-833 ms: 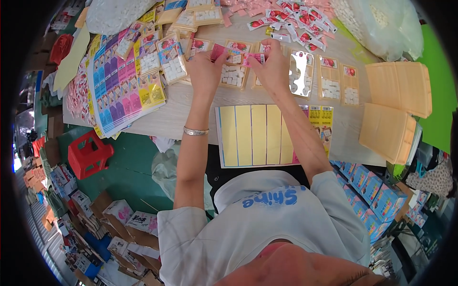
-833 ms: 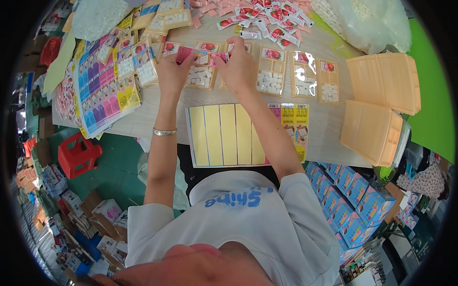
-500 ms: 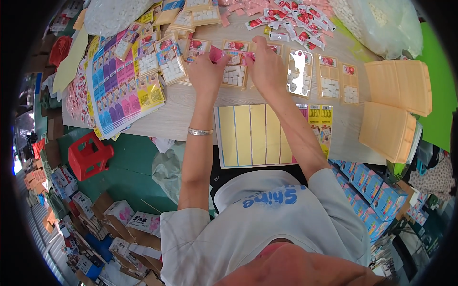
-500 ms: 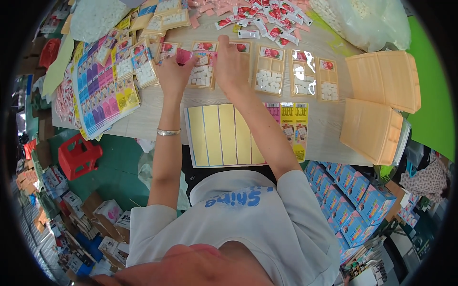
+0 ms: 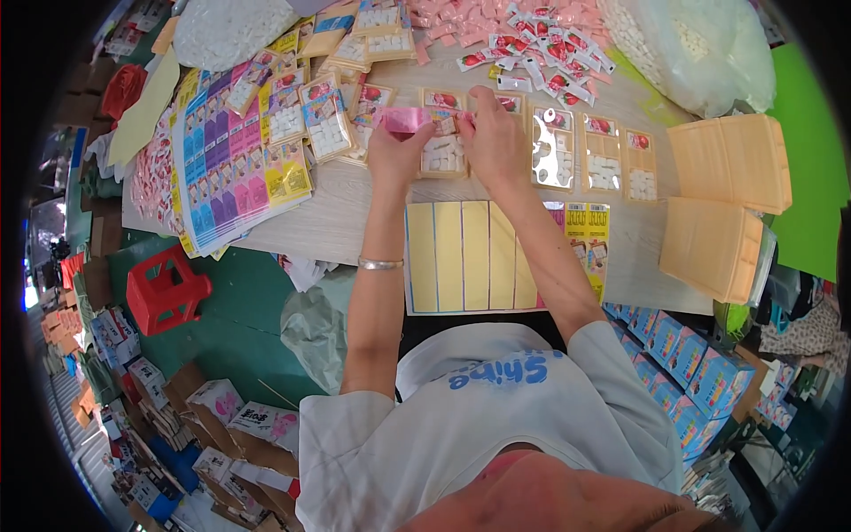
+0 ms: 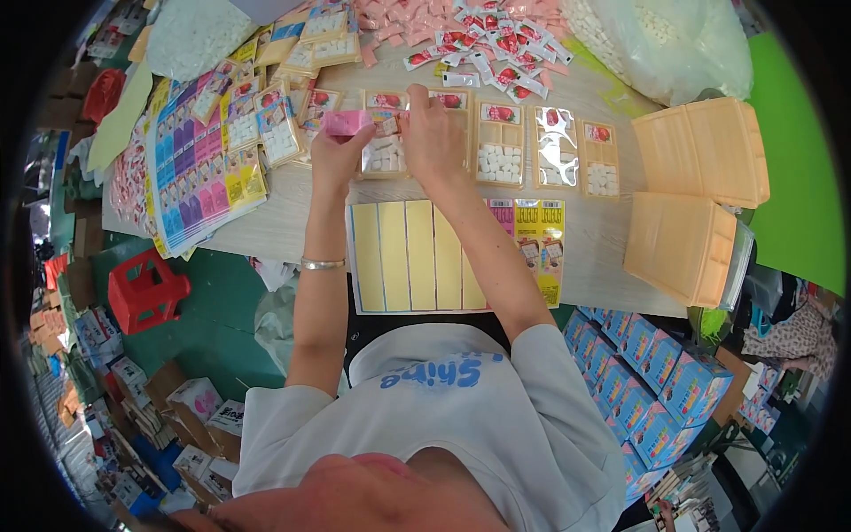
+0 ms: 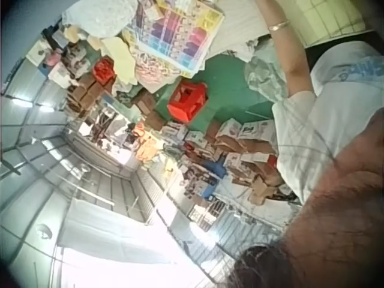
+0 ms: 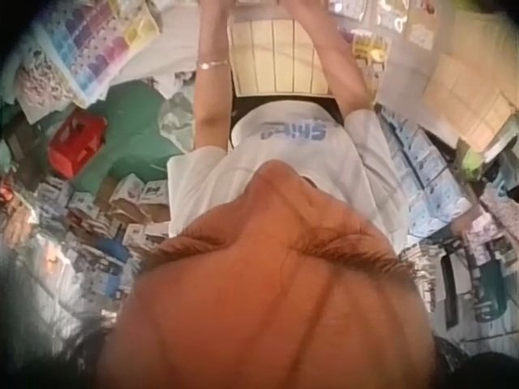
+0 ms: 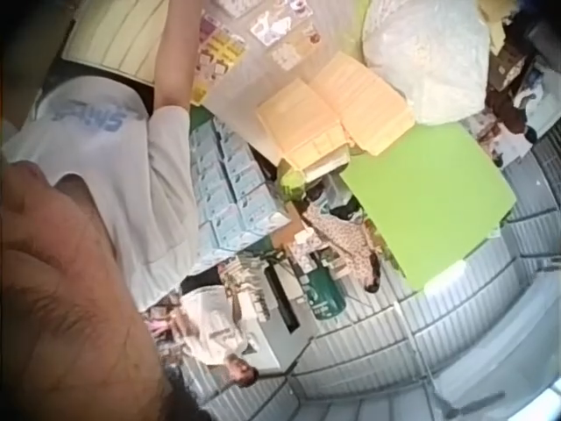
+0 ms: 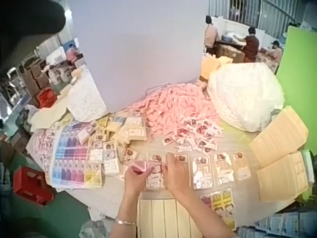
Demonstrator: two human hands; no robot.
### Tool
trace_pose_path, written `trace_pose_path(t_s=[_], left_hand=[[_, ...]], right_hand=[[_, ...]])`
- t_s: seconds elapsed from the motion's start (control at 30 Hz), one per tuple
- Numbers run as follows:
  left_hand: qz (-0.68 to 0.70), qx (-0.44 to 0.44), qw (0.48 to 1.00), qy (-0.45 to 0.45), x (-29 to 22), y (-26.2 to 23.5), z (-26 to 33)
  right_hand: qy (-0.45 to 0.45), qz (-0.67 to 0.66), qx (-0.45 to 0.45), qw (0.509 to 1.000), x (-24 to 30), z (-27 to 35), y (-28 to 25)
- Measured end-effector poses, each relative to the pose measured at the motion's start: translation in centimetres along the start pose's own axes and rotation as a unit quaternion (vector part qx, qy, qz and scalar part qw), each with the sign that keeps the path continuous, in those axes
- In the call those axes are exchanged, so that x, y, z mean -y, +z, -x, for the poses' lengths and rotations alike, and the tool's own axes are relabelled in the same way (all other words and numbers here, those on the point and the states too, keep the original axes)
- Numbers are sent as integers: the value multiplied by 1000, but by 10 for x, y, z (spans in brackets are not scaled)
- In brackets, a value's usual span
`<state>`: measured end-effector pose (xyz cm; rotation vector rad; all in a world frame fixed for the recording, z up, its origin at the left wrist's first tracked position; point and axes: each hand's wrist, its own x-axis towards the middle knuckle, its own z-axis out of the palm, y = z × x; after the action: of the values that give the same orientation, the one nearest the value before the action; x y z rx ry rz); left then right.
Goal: Packaging small white cubes into plastic trays and sealing them with colorful labels.
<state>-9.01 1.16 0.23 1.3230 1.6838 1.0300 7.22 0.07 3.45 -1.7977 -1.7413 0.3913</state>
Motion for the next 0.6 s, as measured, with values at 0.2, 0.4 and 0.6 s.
trace_pose_path(t_s=[0.2, 0.4, 0.6], left_hand=[[441, 12, 889, -119, -30, -23, 53], [425, 131, 889, -112, -47, -25, 102], [-29, -65, 963, 258, -68, -36, 130]], right_hand=[[33, -438, -171, 882, 13, 24, -32], [162, -553, 93, 812, -9, 80, -73], [147, -406, 20, 902, -18, 104, -96]])
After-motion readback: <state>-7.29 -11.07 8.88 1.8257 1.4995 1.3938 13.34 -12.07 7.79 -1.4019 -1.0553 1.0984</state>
